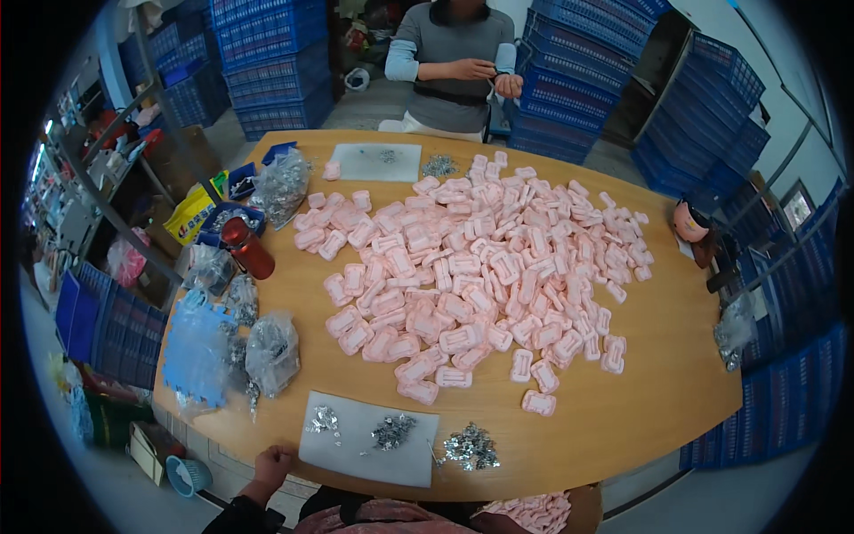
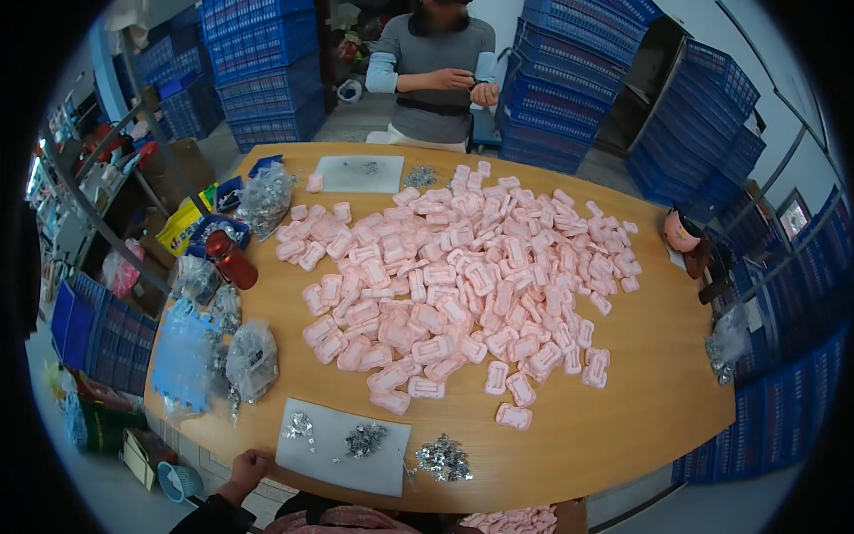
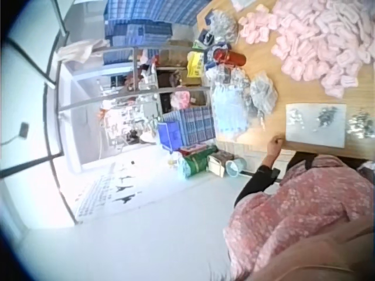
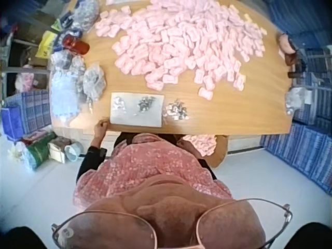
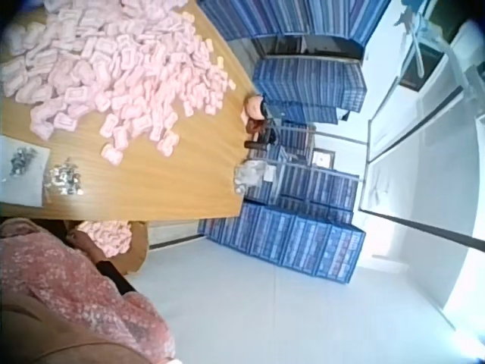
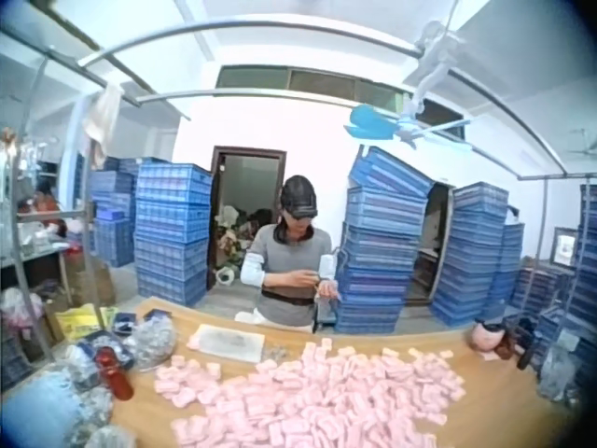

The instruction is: The person inserts small metal components into pink plastic housings using a thin metal tool. They handle the parts one at a time, placing the metal pieces into slots within the plastic shells. The person also gathers and organizes a large pile of pink plastic parts on the table.

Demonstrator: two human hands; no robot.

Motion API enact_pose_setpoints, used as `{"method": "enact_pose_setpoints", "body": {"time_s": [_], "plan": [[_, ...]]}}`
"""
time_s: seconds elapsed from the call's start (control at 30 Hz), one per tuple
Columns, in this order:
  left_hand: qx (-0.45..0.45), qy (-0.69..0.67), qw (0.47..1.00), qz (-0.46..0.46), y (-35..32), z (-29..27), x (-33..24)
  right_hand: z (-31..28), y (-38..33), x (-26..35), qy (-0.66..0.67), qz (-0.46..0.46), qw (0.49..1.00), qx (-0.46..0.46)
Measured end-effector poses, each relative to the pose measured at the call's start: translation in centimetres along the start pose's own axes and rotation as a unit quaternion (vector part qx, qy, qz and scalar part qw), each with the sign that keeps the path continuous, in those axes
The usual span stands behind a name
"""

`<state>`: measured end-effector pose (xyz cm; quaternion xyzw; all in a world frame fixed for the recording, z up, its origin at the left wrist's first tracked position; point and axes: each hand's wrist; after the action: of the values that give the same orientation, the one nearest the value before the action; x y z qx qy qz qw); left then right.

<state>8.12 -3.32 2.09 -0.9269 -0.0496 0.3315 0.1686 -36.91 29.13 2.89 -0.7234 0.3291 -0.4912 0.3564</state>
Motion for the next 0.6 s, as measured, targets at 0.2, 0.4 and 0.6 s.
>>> {"method": "enact_pose_setpoints", "body": {"time_s": [0.2,0.4,0.6], "plan": [[0.146,0.132,0.980,0.040,-7.9,2.1,2.7,-2.9,0.7,0.0,0.018,-0.051,0.998,-0.042],[0.271,0.129,0.952,0.058,-7.4,5.5,1.7,-2.9,3.7,4.3,0.029,-0.089,0.985,-0.142],[0.349,0.171,0.913,0.126,-4.1,5.9,4.1,-2.4,6.5,7.9,0.017,-0.083,0.968,-0.237]]}}
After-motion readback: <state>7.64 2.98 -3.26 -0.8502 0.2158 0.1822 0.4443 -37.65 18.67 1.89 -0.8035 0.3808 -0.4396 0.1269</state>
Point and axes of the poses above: each hand's wrist, its own y-axis towards the middle knuckle, its own z-axis out of the palm, x = y × z, and after that the axes turned 11 degrees about -x, right-handed
